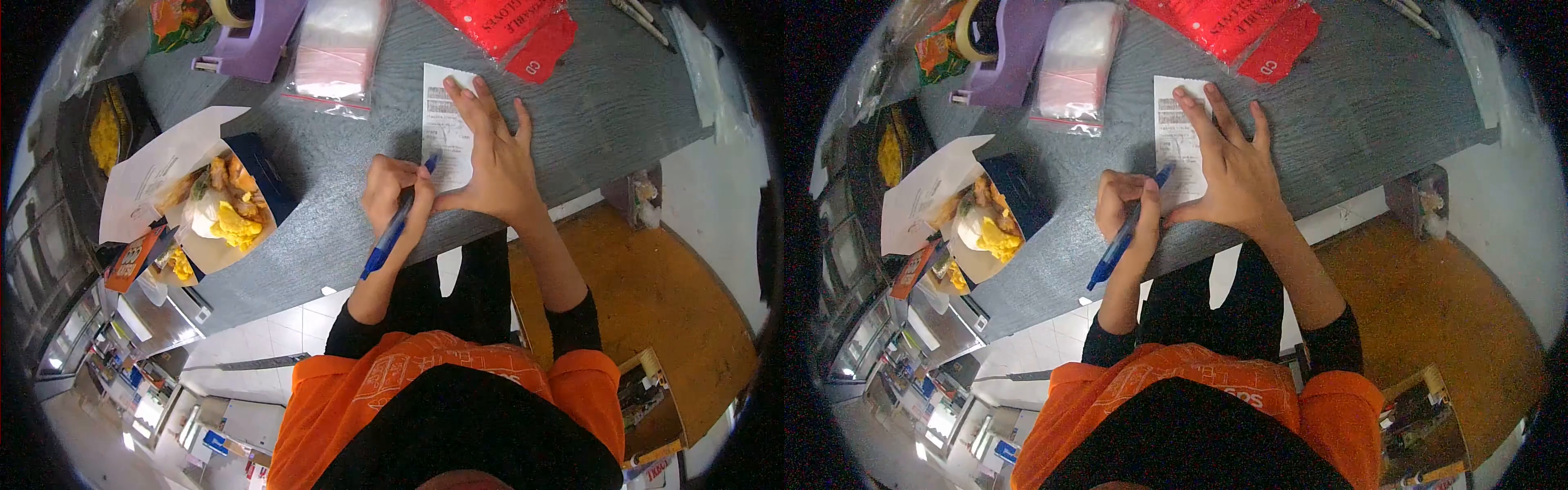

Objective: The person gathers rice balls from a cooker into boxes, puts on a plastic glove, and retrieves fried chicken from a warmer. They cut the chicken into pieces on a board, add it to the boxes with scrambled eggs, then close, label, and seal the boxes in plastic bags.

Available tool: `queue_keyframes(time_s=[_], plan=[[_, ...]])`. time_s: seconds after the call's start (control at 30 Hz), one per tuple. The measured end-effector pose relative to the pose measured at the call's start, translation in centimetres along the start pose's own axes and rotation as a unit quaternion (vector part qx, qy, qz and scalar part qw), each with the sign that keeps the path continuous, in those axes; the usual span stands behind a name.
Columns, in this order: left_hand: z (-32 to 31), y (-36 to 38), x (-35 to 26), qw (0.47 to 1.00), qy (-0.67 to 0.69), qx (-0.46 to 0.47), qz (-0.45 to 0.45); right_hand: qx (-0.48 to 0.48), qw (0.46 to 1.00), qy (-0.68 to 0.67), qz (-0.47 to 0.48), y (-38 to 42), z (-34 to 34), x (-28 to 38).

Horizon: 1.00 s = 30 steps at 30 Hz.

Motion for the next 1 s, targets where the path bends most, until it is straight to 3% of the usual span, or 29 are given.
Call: queue_keyframes(time_s=[0.03, 0.1, 0.17, 0.23, 0.37, 0.43, 0.47, 0.5, 0.6, 0.63, 0.7, 0.77, 0.83, 0.9, 1.0], plan=[[0.0, 0.1, -0.5, 0.999, -0.006, 0.018, -0.042, 0.001, 1.0, 0.0, -0.001, -0.1, 0.0, 0.1], [0.6, -0.2, -0.3, 1.0, 0.003, -0.025, 0.0, 0.004, 1.0, -0.002, -0.005, -0.1, -0.1, 0.2], [-0.7, -0.4, -0.8, 1.0, -0.018, 0.02, -0.001, 0.0, 1.0, 0.003, -0.005, 0.1, -0.3, -0.3], [0.1, 0.3, -0.9, 0.999, -0.034, 0.005, -0.009, 0.001, 1.0, -0.004, -0.002, 0.0, -0.2, -0.2], [1.6, 2.3, -0.5, 1.0, 0.011, 0.006, 0.002, 0.005, 1.0, -0.004, 0.001, -0.2, -0.2, 0.0], [1.3, 2.5, -0.7, 0.998, 0.041, 0.049, 0.007, 0.006, 1.0, -0.008, 0.006, 0.1, -0.2, -0.2], [2.1, 2.1, -1.0, 0.999, -0.045, -0.005, 0.006, 0.005, 1.0, -0.008, 0.008, 0.1, -0.1, -0.2], [3.6, 1.2, -0.6, 0.998, 0.019, -0.066, -0.005, 0.005, 1.0, -0.008, 0.01, -0.1, -0.1, 0.0], [5.9, -3.1, -1.5, 0.971, -0.2, -0.109, -0.077, 0.017, 0.999, 0.024, 0.018, 0.0, -0.1, 0.1], [6.9, -3.3, -2.3, 0.97, -0.198, -0.115, -0.082, 0.017, 0.999, 0.031, 0.021, 0.0, 0.0, 0.2], [8.5, -3.1, -4.6, 0.879, -0.451, -0.119, -0.095, 0.012, 0.998, 0.045, 0.031, -0.1, 0.3, 0.6], [11.2, -0.8, -4.7, 0.874, -0.441, -0.187, -0.077, 0.019, 0.998, 0.05, 0.03, 0.0, 0.4, 0.9], [12.6, 1.2, -1.3, 0.884, -0.457, -0.069, 0.072, 0.007, 0.998, 0.061, 0.031, 0.1, 0.8, 1.3], [12.0, 1.8, -1.8, 0.898, -0.435, -0.068, 0.014, -0.006, 0.997, 0.069, 0.029, 0.2, 1.3, 1.9], [8.9, 2.3, -3.0, 0.921, -0.389, 0.004, -0.024, 0.014, 0.995, 0.103, 0.009, 0.5, 1.5, 2.5]])
Point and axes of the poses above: each hand's wrist, its own y-axis away from the middle knuckle, its own z-axis out of the back of the hand, x = y × z, the point moved 6 cm from there along -y, towards the middle knuckle, and after that the axes turned 2 degrees about y, right-handed, at the moved point
